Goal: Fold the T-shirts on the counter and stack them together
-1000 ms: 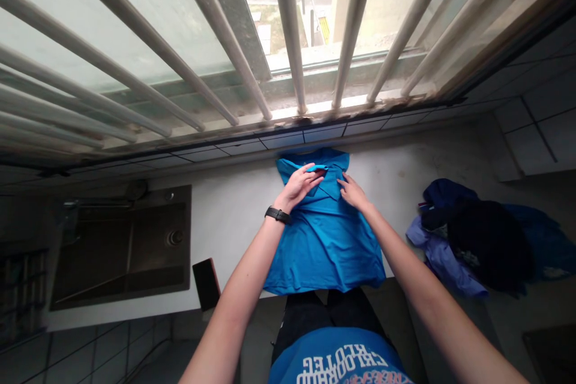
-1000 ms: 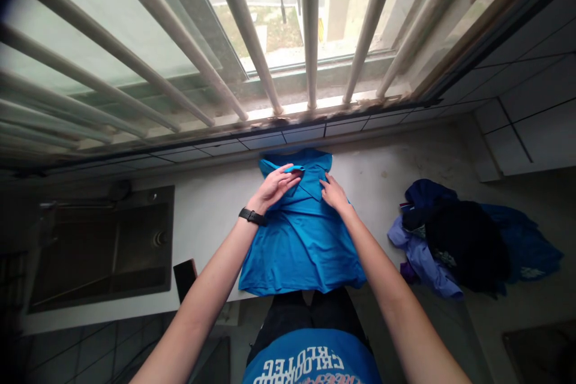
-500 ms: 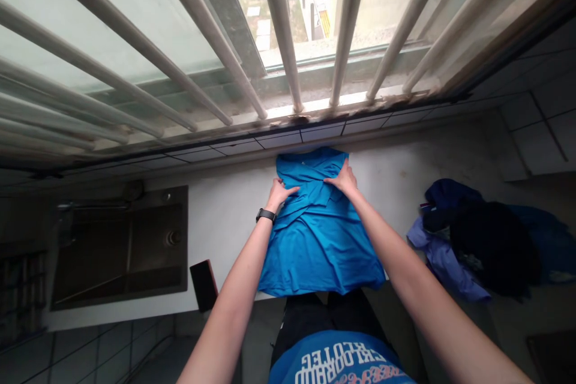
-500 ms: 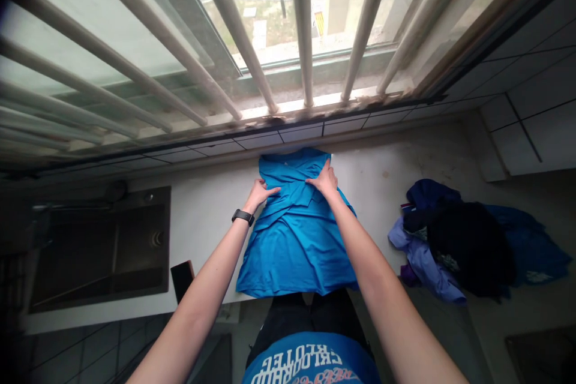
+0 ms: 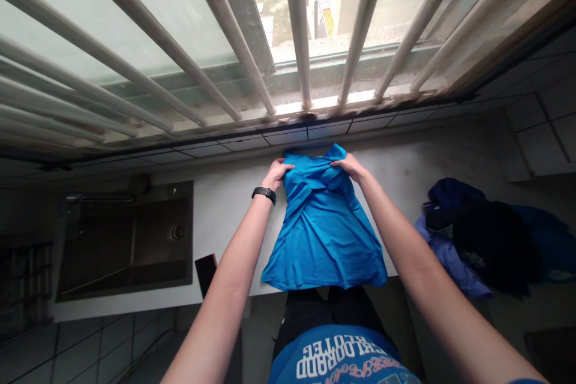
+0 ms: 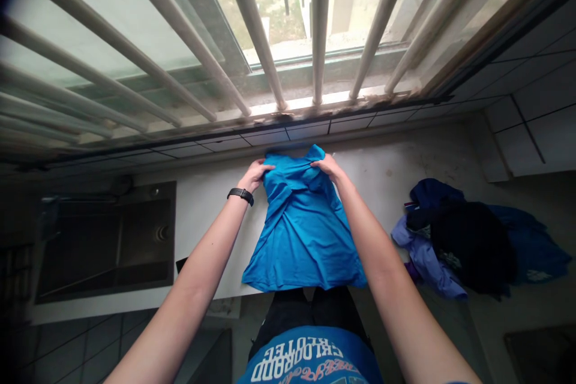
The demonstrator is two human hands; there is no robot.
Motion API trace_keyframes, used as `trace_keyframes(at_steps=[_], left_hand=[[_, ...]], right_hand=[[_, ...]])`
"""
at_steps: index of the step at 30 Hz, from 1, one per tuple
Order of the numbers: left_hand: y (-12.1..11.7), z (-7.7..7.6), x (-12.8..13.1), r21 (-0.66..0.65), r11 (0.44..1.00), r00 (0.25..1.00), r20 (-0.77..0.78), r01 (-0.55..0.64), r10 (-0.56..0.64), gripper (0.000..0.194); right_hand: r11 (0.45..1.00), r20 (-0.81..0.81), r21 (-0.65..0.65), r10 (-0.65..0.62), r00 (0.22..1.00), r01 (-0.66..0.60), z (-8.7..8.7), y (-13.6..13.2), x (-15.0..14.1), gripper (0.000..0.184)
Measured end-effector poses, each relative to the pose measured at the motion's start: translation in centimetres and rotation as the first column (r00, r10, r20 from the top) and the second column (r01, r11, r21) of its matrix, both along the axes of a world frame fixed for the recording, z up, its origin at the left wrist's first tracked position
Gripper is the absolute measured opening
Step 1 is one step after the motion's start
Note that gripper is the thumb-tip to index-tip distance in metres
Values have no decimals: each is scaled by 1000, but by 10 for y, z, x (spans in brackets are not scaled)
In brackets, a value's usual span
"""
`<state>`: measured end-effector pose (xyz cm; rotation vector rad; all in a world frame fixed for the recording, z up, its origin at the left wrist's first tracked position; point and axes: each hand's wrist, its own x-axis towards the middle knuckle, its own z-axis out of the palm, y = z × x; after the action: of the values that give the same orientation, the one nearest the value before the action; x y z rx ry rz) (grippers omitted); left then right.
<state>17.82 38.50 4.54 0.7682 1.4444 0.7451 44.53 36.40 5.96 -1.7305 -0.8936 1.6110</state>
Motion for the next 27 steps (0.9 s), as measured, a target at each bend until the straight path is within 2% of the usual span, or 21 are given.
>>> trace_keyframes(at_steps=[2,4,6,8,11,13,14,16,17,18,21,24,25,26,27], left_hand=[[5,7,3,106,993,998,-40,-47,52,68],[10,21,5,244,969,998,-38,-36,47,74],[11,42,4,378,926,999,-45,-5,24,79],[6,67,1,492,870,998,-46,-3,30,87],[-17,98,-6,573,820,994,-91,5,58,95],[-43,105,-13,550,833,981,-183,52,60,87],[-59,103,-18,521,849,969,-242,89,47,76],[-93,90,-28,438,876,930,-366,201,-30,44],[-111,79,-34,393,870,897,-427,297,-113,24],[-129,68,-40,345,843,849,-481,413,-219,15],[-179,35,-57,220,693,668,-569,686,-480,30],[-219,12,-69,84,513,455,-597,855,-661,31],[-230,7,-70,40,475,398,-610,879,-685,29],[-238,3,-69,6,463,363,-629,886,-687,28],[-246,0,-66,-18,477,350,-655,879,-669,27]], right_hand=[[997,38,37,-72,997,70,3,2,3,36],[981,65,145,-138,988,128,10,6,8,49],[946,96,296,-165,982,130,24,6,13,63],[893,131,445,-140,981,67,44,-3,18,69],[832,234,544,-26,972,-109,71,-38,25,52],[803,340,558,9,941,-210,76,-75,28,34],[786,394,566,4,919,-247,72,-95,28,27],[750,494,583,-22,869,-312,53,-137,26,22],[740,545,558,13,838,-375,39,-157,25,22],[726,588,516,85,804,-454,24,-177,24,23],[631,668,402,294,683,-664,-21,-226,24,29],[561,732,258,418,538,-787,-46,-257,32,30],[555,750,205,440,494,-806,-49,-262,35,29],[553,763,158,457,457,-818,-50,-265,37,27],[554,772,120,470,428,-824,-49,-266,39,26]])
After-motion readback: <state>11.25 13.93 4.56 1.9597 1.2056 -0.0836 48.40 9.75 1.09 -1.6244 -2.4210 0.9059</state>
